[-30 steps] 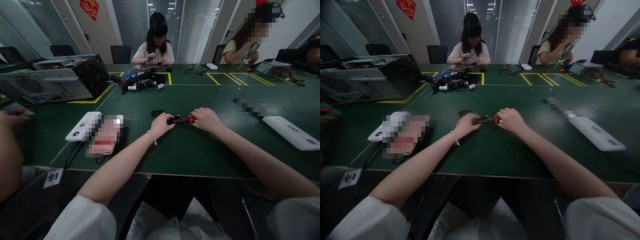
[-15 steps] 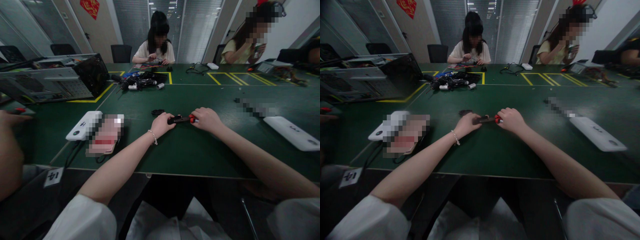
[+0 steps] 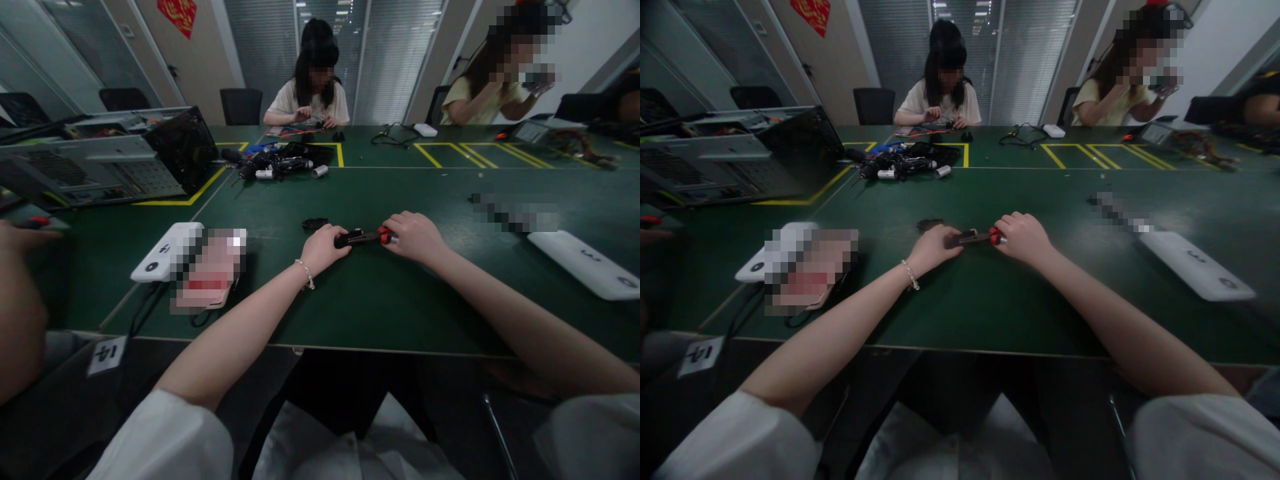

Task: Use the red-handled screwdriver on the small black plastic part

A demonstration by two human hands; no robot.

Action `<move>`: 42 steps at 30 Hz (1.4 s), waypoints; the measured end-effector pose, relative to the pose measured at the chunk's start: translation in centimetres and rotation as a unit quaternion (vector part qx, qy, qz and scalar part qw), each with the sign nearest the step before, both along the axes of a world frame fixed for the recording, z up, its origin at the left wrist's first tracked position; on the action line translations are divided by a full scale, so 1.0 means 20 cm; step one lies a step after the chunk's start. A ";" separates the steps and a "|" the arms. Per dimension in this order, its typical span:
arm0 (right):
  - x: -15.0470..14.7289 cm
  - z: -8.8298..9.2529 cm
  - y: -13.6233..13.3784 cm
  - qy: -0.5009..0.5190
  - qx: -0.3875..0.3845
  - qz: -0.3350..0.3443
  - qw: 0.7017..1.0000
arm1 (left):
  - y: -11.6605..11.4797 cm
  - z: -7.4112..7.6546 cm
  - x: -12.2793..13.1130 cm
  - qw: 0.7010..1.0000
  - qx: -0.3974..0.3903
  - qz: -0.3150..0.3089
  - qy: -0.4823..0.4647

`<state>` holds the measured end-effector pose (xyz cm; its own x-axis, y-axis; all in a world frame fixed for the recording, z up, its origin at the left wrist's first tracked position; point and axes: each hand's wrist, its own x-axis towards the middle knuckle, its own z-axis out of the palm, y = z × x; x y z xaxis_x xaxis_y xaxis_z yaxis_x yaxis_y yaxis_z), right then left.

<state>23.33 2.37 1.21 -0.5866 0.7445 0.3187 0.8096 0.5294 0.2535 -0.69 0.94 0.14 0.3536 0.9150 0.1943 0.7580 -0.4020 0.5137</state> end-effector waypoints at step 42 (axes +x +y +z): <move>0.00 -0.01 0.00 -0.005 -0.001 0.000 1.000 | 0.00 0.01 0.01 1.000 -0.001 0.005 0.015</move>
